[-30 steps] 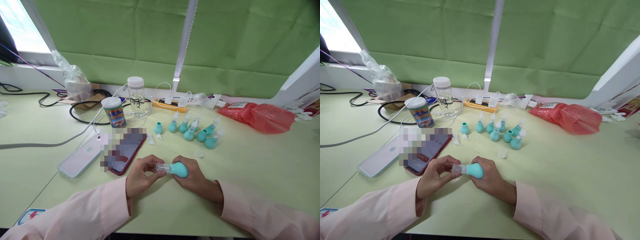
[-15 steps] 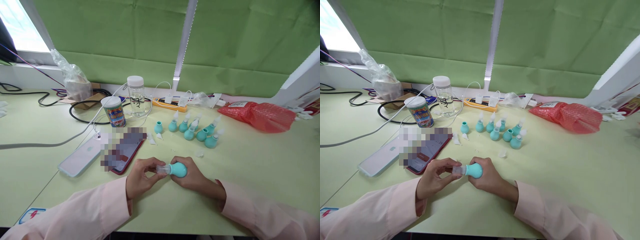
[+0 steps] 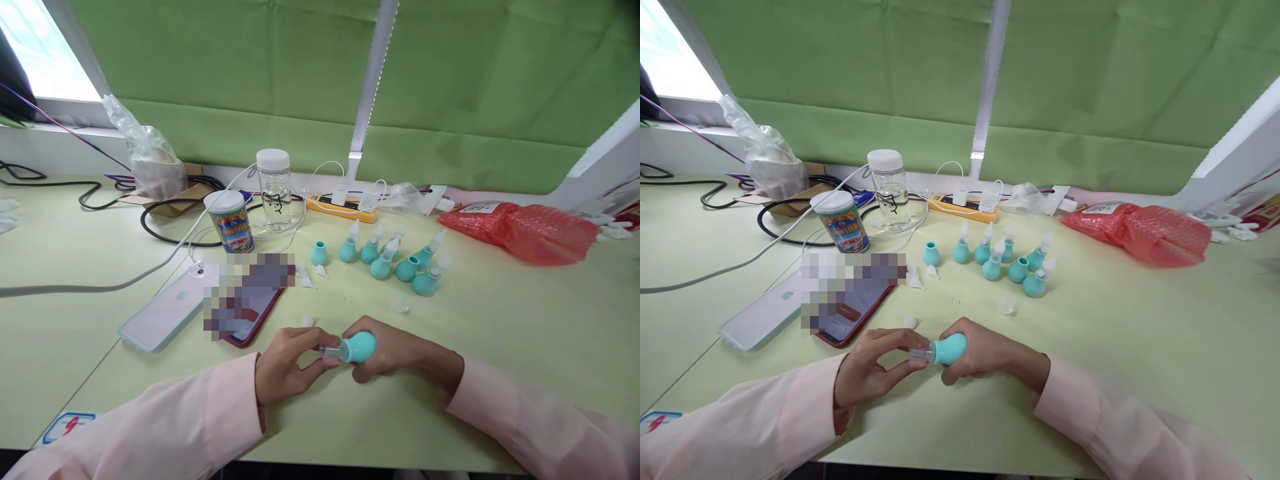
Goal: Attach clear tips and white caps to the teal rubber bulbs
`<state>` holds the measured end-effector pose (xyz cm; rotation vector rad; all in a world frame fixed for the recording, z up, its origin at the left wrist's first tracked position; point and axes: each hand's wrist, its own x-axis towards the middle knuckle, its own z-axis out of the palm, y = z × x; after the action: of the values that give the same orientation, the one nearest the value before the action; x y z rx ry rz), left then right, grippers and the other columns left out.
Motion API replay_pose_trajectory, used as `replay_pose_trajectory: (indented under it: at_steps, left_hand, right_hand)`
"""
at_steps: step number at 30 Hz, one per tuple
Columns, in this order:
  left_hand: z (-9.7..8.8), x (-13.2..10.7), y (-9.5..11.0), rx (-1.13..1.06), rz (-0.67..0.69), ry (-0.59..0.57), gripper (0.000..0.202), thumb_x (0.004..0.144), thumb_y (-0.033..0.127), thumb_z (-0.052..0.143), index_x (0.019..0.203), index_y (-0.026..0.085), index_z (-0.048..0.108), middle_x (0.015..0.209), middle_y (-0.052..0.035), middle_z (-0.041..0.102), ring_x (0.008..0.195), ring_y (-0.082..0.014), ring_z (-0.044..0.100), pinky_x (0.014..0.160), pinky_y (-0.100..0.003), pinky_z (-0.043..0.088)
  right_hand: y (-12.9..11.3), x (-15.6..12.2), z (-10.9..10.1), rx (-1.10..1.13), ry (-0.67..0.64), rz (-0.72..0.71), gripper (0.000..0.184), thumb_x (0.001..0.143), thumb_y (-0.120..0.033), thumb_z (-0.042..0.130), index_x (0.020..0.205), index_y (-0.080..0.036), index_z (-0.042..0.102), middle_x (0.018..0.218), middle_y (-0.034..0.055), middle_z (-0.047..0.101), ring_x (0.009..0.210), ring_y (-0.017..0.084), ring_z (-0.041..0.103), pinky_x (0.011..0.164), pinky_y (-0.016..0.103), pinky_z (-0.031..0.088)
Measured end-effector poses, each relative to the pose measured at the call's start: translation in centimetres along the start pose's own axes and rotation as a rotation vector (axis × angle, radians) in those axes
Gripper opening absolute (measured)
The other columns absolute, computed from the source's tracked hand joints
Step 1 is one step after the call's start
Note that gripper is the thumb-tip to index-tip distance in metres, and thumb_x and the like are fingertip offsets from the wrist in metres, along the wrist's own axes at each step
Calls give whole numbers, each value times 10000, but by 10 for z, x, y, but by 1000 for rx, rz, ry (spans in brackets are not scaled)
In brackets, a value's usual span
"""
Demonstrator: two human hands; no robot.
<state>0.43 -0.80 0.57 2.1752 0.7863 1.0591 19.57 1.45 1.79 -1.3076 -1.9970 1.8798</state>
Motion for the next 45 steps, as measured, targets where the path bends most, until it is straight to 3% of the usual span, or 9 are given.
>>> replay_pose_trajectory:
  at_steps: [6,10,13,18,22,25,30,36,45]
  left_hand:
    - [1,0,-3,-42,6,69,160,704,179,606,862,157,596,758,-48,671,663,-135,625,627,-218,512]
    - [3,4,-3,-266,-273,174,396,628,238,678,995,138,570,785,-52,658,694,-161,623,643,-257,533]
    - [2,7,-2,-452,-397,167,307,627,256,678,894,119,614,810,-64,646,729,-179,611,653,-273,524]
    - [-2,10,0,-629,-477,202,268,657,272,655,869,112,616,775,-50,615,743,-177,580,666,-275,486]
    - [-2,8,1,-568,-389,201,338,785,293,514,1095,158,521,821,-30,554,788,-144,527,702,-251,437]
    - [1,5,3,-508,-345,115,387,841,279,418,1213,173,398,871,-37,533,830,-141,509,763,-266,396]
    - [6,0,7,-456,-339,51,261,872,269,331,1119,183,337,790,-29,517,782,-140,502,724,-275,384]
    - [6,-1,11,-282,-360,-37,200,795,239,471,962,187,373,751,-7,516,726,-135,493,646,-252,388]
    - [6,3,7,-256,-440,57,240,681,236,593,886,116,564,788,-46,594,716,-151,548,659,-240,430]
  right_hand:
    - [-3,0,4,195,-89,19,152,569,-149,567,580,-175,418,450,-88,351,352,27,267,305,157,172]
    - [-2,-1,18,169,180,-220,233,591,-217,629,721,-180,439,559,-67,385,466,55,375,403,169,304]
    - [-1,-6,29,112,277,-389,323,649,-217,596,909,-202,405,690,-38,432,593,85,427,518,195,377]
    - [-6,-15,24,-233,386,-496,333,733,-256,533,1032,-198,399,949,45,498,801,149,490,696,276,429]
    - [-10,-11,-1,-547,688,-625,305,755,-290,511,1035,-198,431,1034,80,486,966,200,463,801,343,417]
    - [-11,-10,-22,-837,829,-552,262,729,-279,530,971,-188,487,1025,95,493,992,237,454,824,392,405]
    - [-14,-15,-45,-1064,782,-297,330,744,-299,507,1043,-161,495,1019,114,511,981,263,472,794,404,419]
    - [-20,15,-35,-1013,542,-337,410,814,-299,431,1207,-196,379,985,86,539,936,208,507,771,336,422]
    - [-23,80,-16,-919,677,-308,207,795,-307,472,809,-143,597,730,70,594,746,203,555,612,288,404]
